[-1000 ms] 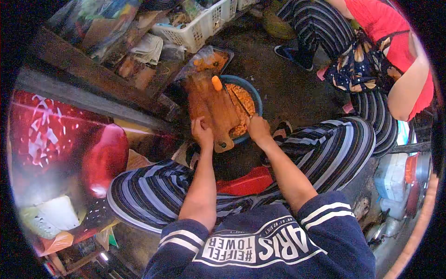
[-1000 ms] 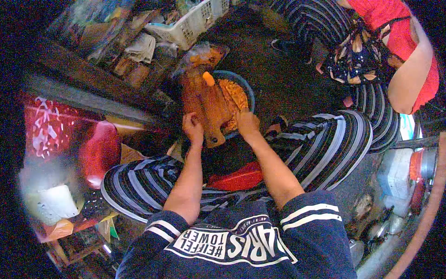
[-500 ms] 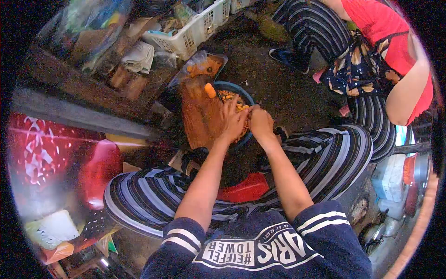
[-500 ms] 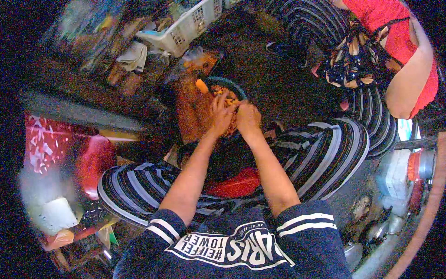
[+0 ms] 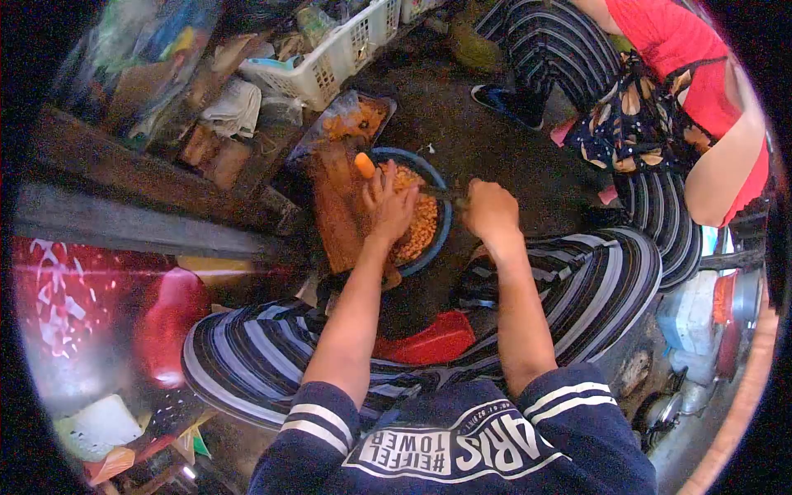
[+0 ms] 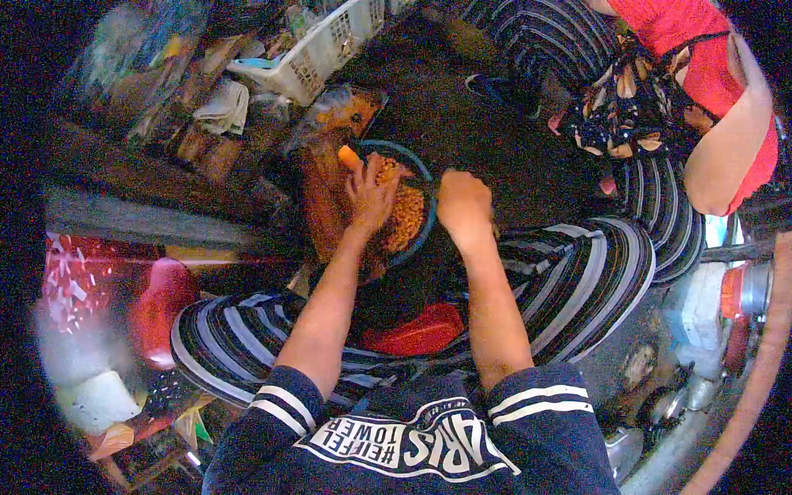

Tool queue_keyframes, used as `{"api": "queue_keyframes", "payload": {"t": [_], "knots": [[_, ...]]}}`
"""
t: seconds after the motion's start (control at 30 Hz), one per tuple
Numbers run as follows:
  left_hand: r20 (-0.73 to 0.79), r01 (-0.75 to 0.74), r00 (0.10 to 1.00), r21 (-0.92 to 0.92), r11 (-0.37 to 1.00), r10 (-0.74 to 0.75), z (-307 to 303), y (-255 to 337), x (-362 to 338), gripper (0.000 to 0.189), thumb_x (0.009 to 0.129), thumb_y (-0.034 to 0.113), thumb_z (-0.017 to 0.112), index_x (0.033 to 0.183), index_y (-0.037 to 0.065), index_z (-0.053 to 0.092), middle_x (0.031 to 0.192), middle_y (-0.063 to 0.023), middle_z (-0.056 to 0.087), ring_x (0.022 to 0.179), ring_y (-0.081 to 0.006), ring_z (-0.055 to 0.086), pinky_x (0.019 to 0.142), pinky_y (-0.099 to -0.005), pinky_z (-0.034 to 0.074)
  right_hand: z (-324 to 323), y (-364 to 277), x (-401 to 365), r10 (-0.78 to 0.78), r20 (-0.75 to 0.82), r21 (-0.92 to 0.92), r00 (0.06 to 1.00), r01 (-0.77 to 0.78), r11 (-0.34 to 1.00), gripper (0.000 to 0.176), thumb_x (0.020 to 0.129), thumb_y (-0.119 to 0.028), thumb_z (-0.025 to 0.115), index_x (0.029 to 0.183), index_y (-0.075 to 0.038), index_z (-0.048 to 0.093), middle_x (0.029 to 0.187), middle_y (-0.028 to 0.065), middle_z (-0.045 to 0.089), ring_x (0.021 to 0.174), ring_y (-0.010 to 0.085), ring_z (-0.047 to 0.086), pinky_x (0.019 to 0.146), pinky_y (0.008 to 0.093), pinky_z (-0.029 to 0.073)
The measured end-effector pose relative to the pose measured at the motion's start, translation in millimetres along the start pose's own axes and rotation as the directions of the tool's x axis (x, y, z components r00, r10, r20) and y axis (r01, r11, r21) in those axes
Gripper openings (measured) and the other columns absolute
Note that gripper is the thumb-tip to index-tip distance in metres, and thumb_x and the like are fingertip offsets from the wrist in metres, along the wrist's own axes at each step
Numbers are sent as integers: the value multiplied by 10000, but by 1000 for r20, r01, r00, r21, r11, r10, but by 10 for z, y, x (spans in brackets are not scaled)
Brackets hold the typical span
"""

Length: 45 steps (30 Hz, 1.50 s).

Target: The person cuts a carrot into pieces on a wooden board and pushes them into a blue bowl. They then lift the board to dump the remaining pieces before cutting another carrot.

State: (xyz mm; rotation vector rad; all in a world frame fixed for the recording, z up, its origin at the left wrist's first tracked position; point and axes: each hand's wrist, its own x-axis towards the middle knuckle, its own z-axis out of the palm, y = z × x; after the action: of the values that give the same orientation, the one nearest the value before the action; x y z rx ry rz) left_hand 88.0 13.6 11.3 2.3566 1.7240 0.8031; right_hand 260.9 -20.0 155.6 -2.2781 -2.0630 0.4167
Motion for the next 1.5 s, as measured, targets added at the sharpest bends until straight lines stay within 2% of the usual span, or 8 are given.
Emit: {"api": "queue_keyframes", "payload": {"t": [0.27, 0.4, 0.57, 0.73, 0.9, 1.17, 1.33, 1.5], "knots": [[-144, 40, 989, 29, 999, -35, -228, -121, 191, 359, 678, 120, 643, 1032, 177, 622, 1362, -114, 293, 1253, -343, 229, 980, -560, 146, -304, 56, -68, 16, 58, 45, 998, -19, 999, 305, 702, -265, 614, 843, 5, 608, 874, 213, 611, 822, 359, 601, 731, 423, 489], [-235, 205, 950, -21, 979, -204, -254, -532, 420, 444, 642, 29, 638, 1064, 152, 575, 1293, -122, 372, 1225, -350, 268, 973, -531, 193, 331, 16, 78, 31, 64, 333, 997, -51, 942, 440, 734, -380, 562, 777, 55, 611, 801, 275, 595, 779, 410, 589, 732, 461, 476], [-14, 239, 966, -344, 908, -259, -46, -950, 434, 435, 694, 30, 633, 1110, 76, 513, 1088, -159, 530, 1032, -348, 485, 880, -383, 384, 1099, -233, -18, 24, 75, 526, 997, -60, 848, 459, 771, -387, 522, 780, 65, 604, 741, 285, 586, 732, 412, 592, 680, 475, 468], [-150, 239, 927, -470, 850, -344, -52, -883, 122, 404, 712, 61, 647, 1088, 26, 502, 1033, -168, 553, 972, -318, 530, 832, -353, 417, 1072, -396, -165, 7, 108, 640, 994, -75, 765, 419, 765, -361, 516, 751, 49, 601, 695, 241, 598, 703, 382, 599, 656, 474, 465], [-387, 330, 833, -225, 917, -395, -390, -503, -260, 338, 701, 37, 626, 1013, -18, 509, 959, -191, 537, 916, -369, 513, 792, -383, 424, 1305, -534, -122, -116, 84, 587, 990, 45, 808, 360, 763, -301, 493, 768, 52, 563, 692, 242, 577, 703, 389, 581, 615, 434, 435], [-262, 357, 818, -465, 810, -511, -188, -633, -594, 434, 703, -14, 587, 1119, 22, 467, 1053, -169, 526, 1004, -350, 497, 868, -372, 390, 1237, -786, -341, -185, 58, 645, 981, 104, 757, 295, 761, -248, 517, 709, 40, 558, 617, 236, 543, 633, 375, 571, 589, 430, 425], [-168, 325, 707, -785, 528, -686, -337, -557, -548, 368, 740, -2, 595, 1094, 45, 506, 1068, -99, 530, 975, -226, 517, 796, -320, 438, 1263, -832, -317, -162, -31, 545, 986, 152, 825, 285, 778, -245, 520, 724, 31, 566, 652, 245, 558, 676, 390, 576, 612, 452, 432], [-188, 364, 768, -659, 659, -612, -431, -472, -482, 326, 736, 38, 633, 1043, 30, 526, 989, -108, 549, 873, -222, 546, 725, -306, 457, 1313, -783, -334, -156, 0, 533, 988, 132, 836, 303, 794, -258, 520, 754, 37, 580, 679, 260, 568, 717, 405, 577, 633, 467, 448]]}}
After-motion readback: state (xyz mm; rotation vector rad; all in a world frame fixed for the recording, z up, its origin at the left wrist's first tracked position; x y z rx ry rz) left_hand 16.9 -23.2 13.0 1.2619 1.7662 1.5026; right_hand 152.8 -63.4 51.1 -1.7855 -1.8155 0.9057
